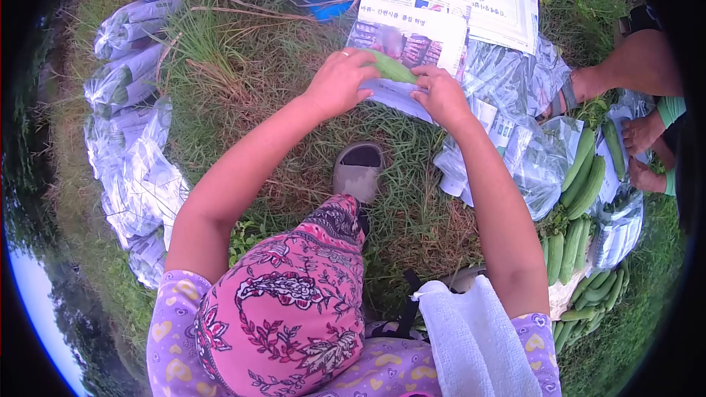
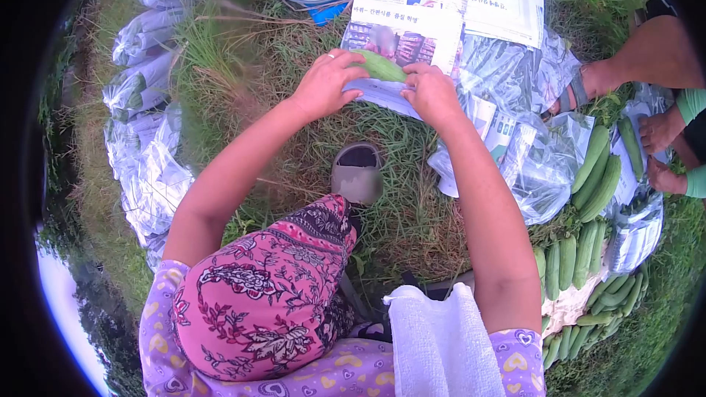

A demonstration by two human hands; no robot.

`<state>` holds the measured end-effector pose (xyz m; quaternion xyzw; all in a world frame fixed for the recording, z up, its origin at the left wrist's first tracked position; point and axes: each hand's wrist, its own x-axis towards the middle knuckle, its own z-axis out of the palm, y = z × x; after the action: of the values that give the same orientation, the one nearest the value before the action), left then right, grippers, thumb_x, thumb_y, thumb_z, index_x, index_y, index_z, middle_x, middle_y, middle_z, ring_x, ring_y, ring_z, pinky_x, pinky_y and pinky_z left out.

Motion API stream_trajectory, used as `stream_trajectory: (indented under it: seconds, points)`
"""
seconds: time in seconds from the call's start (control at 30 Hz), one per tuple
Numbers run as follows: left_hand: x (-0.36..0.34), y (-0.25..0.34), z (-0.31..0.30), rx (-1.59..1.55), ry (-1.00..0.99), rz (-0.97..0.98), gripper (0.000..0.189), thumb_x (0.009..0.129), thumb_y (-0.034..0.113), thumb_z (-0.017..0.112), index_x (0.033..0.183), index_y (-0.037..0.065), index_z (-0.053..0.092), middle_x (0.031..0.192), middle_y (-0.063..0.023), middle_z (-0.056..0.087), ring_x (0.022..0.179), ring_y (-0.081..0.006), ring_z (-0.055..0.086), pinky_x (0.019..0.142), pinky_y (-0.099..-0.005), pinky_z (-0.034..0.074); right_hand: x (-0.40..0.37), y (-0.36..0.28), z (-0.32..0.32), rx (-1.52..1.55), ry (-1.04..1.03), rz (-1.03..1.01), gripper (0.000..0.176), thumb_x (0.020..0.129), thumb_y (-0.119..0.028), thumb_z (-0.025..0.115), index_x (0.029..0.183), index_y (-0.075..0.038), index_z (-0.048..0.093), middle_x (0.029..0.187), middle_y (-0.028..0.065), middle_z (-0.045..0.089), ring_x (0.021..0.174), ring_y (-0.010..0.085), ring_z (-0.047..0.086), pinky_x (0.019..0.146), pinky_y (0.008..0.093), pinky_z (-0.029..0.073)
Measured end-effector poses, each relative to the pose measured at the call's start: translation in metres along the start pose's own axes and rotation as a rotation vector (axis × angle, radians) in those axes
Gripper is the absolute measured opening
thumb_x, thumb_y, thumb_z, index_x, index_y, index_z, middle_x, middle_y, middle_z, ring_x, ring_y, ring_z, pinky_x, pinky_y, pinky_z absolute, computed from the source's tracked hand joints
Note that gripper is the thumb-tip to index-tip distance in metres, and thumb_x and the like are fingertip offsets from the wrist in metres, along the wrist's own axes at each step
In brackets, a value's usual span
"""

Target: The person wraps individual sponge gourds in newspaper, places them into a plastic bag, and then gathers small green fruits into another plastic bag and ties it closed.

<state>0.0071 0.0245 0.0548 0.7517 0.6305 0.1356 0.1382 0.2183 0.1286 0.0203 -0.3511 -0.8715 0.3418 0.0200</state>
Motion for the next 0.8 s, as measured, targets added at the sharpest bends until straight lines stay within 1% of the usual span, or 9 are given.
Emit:
stream_trajectory:
  seconds: [0.1, 0.13, 0.23, 0.33, 0.4, 0.5, 0.6, 0.7, 0.8]
  points:
    - [0.02, -0.011, 0.015, 0.01, 0.107, 0.136, 0.019, 0.079, 0.015, 0.066, 0.097, 0.008, 0.065, 0.107, -0.0076, 0.062, 0.106, -0.0266, 0.055, 0.094, -0.0421, 0.041, 0.006, -0.002, -0.005, 0.079, -0.012, 0.077, 0.018, 0.076, -0.014, 0.069, 0.092, -0.007, 0.071, 0.112, 0.0018, 0.063, 0.104, 0.0264, 0.055, 0.09, 0.0384, 0.045]
    - [0.027, -0.014, 0.017, -0.029, 0.03, 0.065, 0.018, 0.08, 0.015, 0.065, 0.096, 0.008, 0.065, 0.103, -0.0081, 0.063, 0.103, -0.0271, 0.056, 0.093, -0.0421, 0.041, 0.007, -0.002, -0.006, 0.108, -0.009, 0.108, 0.017, 0.075, -0.014, 0.068, 0.091, -0.007, 0.07, 0.11, 0.0017, 0.064, 0.102, 0.0261, 0.056, 0.088, 0.0384, 0.045]
    - [0.044, -0.02, 0.022, -0.089, -0.098, -0.063, 0.014, 0.082, 0.014, 0.062, 0.094, 0.007, 0.064, 0.095, -0.0092, 0.065, 0.096, -0.0282, 0.059, 0.089, -0.0419, 0.042, 0.002, -0.02, -0.005, -0.125, 0.537, -0.136, 0.013, 0.073, -0.011, 0.067, 0.086, -0.01, 0.067, 0.1, 0.0013, 0.063, 0.096, 0.0251, 0.056, 0.083, 0.0376, 0.045]
    - [0.047, -0.025, 0.03, -0.076, -0.019, -0.06, 0.012, 0.081, 0.013, 0.062, 0.091, 0.007, 0.063, 0.088, -0.0093, 0.064, 0.091, -0.0291, 0.06, 0.086, -0.0411, 0.042, -0.004, -0.038, 0.013, -0.045, 0.455, -0.313, 0.012, 0.071, -0.01, 0.066, 0.082, -0.012, 0.063, 0.089, 0.0005, 0.06, 0.092, 0.0237, 0.056, 0.081, 0.0376, 0.043]
    - [0.047, -0.025, 0.033, -0.12, 0.028, -0.102, 0.012, 0.08, 0.012, 0.064, 0.09, 0.007, 0.062, 0.085, -0.0086, 0.064, 0.09, -0.03, 0.06, 0.085, -0.0407, 0.043, -0.004, -0.04, 0.032, -0.099, 0.4, -0.251, 0.018, 0.071, -0.008, 0.064, 0.089, -0.011, 0.062, 0.097, 0.0027, 0.057, 0.098, 0.0245, 0.053, 0.085, 0.039, 0.041]
    - [0.036, -0.017, 0.034, -0.01, 0.397, -0.106, 0.016, 0.076, 0.01, 0.066, 0.091, 0.007, 0.06, 0.09, -0.0083, 0.062, 0.091, -0.0319, 0.059, 0.085, -0.0419, 0.042, 0.003, -0.035, 0.047, -0.169, 0.434, -0.131, 0.026, 0.07, -0.006, 0.064, 0.095, -0.012, 0.059, 0.106, 0.0045, 0.054, 0.103, 0.0251, 0.05, 0.085, 0.0399, 0.041]
    - [0.017, -0.003, 0.026, -0.063, 0.398, -0.345, 0.023, 0.077, 0.007, 0.066, 0.098, 0.007, 0.057, 0.101, -0.008, 0.06, 0.095, -0.0268, 0.059, 0.085, -0.0392, 0.043, 0.012, -0.029, 0.048, -0.207, 0.372, -0.058, 0.033, 0.069, -0.006, 0.064, 0.101, -0.013, 0.057, 0.111, 0.0053, 0.052, 0.106, 0.0257, 0.048, 0.086, 0.0402, 0.041]
    - [0.005, 0.002, 0.042, -0.802, 0.039, -0.817, 0.032, 0.082, 0.012, 0.064, 0.111, 0.004, 0.054, 0.11, -0.0095, 0.058, 0.095, -0.0203, 0.06, 0.083, -0.0333, 0.046, 0.022, -0.026, 0.043, -0.199, 0.302, -0.016, 0.037, 0.067, -0.007, 0.067, 0.102, -0.013, 0.057, 0.11, 0.0059, 0.052, 0.106, 0.0262, 0.049, 0.087, 0.0402, 0.042]
    - [0.002, 0.025, 0.051, -1.549, 0.18, -1.055, 0.028, 0.091, 0.019, 0.056, 0.112, 0.0, 0.05, 0.109, -0.0094, 0.057, 0.099, -0.0176, 0.057, 0.085, -0.0333, 0.046, 0.025, -0.027, 0.034, -0.084, 0.235, 0.012, 0.04, 0.065, -0.009, 0.07, 0.103, -0.012, 0.058, 0.107, 0.0082, 0.055, 0.105, 0.0281, 0.051, 0.088, 0.0399, 0.043]
